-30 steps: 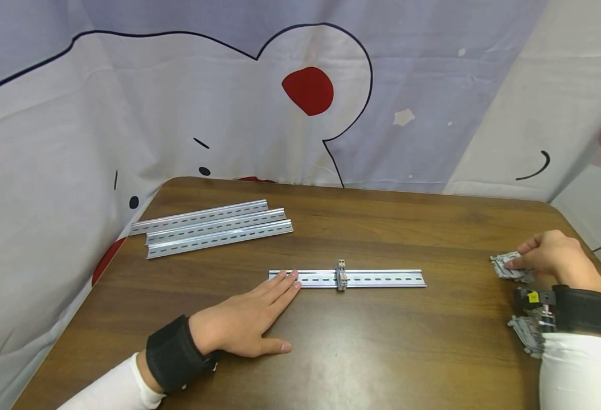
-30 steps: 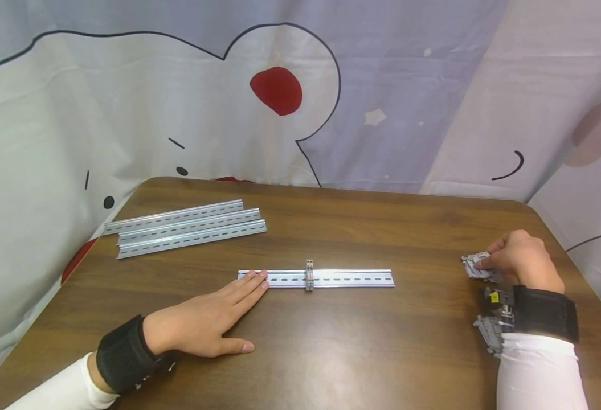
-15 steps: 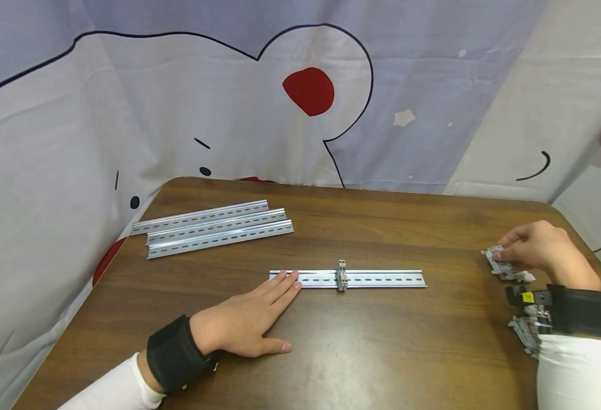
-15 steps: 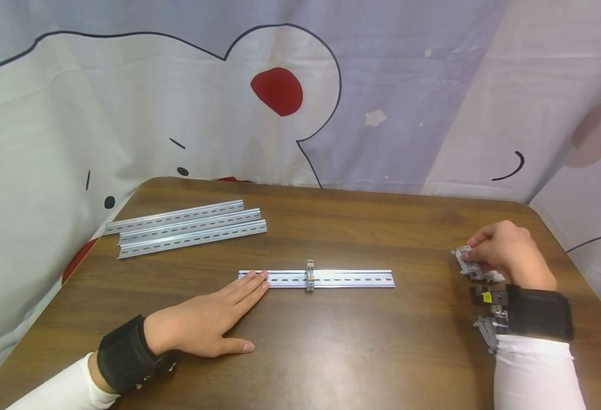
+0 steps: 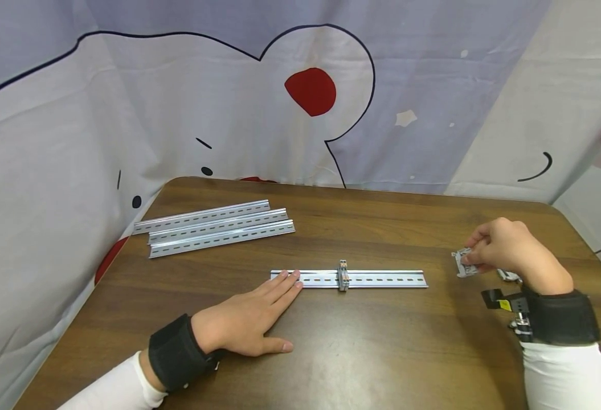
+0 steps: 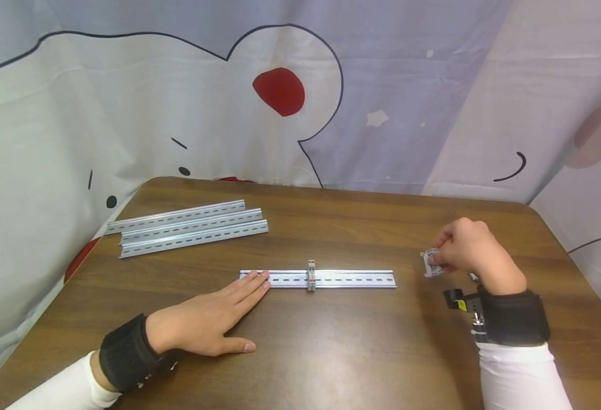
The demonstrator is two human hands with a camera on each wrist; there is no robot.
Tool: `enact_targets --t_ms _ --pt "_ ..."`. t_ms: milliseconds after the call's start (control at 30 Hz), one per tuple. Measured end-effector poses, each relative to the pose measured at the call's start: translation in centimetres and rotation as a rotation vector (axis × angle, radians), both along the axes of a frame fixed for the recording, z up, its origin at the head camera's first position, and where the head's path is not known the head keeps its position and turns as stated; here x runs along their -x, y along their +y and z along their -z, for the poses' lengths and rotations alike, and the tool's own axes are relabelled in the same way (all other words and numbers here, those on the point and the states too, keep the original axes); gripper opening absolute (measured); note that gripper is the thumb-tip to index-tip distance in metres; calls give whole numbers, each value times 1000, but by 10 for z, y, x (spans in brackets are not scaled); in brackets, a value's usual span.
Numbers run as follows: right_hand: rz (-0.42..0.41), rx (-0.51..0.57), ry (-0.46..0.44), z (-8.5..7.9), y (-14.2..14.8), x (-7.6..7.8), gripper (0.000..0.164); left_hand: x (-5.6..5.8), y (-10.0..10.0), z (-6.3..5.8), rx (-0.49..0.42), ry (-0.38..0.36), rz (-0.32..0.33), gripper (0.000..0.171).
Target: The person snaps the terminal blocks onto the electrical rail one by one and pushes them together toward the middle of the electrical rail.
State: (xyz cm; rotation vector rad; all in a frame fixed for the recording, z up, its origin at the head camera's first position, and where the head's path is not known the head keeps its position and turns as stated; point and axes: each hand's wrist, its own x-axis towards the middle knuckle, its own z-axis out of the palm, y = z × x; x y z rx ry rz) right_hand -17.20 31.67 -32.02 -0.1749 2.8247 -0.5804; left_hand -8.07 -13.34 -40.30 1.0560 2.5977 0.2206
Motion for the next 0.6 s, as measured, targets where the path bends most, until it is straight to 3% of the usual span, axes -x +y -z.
enact_targets --t_ms 400,600 --pt "-93 96 -31 7 -30 -5 26 1 -1 2 3 16 13 96" --pt "-133 57 -68 17 -44 -4 23 2 -1 3 -2 3 11 96"
